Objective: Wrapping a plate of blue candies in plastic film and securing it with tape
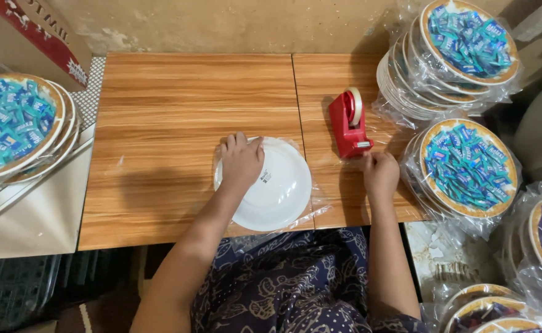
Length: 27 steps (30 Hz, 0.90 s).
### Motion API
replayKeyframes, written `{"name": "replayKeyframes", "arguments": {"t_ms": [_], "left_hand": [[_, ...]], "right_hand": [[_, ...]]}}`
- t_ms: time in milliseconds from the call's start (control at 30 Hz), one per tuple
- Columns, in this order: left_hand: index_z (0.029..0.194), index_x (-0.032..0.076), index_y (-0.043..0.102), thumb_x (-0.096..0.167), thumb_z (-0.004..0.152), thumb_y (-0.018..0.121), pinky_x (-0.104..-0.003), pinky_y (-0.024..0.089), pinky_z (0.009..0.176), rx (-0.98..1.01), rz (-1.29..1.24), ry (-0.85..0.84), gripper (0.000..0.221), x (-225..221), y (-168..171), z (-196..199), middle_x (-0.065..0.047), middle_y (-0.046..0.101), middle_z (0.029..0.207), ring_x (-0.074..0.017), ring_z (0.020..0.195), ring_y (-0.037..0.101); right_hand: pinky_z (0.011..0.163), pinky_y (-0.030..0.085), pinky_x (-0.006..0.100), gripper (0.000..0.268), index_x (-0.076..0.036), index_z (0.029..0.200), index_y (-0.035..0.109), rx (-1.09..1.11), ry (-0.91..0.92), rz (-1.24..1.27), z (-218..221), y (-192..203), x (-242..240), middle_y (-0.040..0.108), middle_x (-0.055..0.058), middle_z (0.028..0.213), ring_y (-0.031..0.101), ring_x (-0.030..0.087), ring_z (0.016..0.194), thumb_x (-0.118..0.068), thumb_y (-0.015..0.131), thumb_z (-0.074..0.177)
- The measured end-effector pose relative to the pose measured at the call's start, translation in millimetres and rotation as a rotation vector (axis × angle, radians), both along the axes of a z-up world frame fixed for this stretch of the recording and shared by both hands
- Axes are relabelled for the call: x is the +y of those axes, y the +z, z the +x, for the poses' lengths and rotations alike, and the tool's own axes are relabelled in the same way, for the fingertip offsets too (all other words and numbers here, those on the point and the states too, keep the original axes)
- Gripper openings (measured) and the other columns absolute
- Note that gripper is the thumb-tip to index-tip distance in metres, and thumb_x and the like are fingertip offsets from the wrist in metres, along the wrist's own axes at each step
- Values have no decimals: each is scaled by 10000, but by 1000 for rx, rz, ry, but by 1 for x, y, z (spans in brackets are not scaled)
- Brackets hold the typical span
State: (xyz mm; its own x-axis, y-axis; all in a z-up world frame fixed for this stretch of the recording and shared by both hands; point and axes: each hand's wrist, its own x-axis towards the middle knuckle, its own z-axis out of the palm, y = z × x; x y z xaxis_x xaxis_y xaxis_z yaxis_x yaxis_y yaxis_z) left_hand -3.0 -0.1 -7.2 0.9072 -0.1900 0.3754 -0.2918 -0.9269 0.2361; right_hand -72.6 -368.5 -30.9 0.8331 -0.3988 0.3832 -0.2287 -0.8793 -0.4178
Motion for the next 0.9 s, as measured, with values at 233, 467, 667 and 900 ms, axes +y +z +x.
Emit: {"name": "replayKeyframes", "arguments": {"t_ms": [233,467,667,900], "left_hand": [[1140,286,769,379,958,501,-446,389,835,23,-28,-14,337,0,1,0,-46,486,962,-282,986,480],[1161,269,767,356,966,506,-451,385,843,54,-44,-18,337,0,4,0,-59,496,983,-289,1007,482],[1130,253,765,371,964,510,-455,389,849,24,-37,-9,326,-1,-11,7,-63,497,998,-305,1032,485],[1084,243,754,377,952,509,-468,393,857,8,-41,-9,309,-2,-13,8,-75,503,1022,-319,1043,483]], "right_hand": [[765,583,485,221,-105,960,792,125,94,15,8,5,27,750,137,852,727,372,889,-315,723,954],[622,512,383,406,-163,1278,616,314,415,499,88,69,124,672,85,729,644,248,713,-188,713,884],[427,396,219,153,-163,1058,565,503,396,1224,141,56,180,647,67,726,571,145,556,-144,577,906],[484,338,203,175,-201,1086,578,666,353,1480,156,7,185,686,25,850,554,128,642,-213,499,930]]}}
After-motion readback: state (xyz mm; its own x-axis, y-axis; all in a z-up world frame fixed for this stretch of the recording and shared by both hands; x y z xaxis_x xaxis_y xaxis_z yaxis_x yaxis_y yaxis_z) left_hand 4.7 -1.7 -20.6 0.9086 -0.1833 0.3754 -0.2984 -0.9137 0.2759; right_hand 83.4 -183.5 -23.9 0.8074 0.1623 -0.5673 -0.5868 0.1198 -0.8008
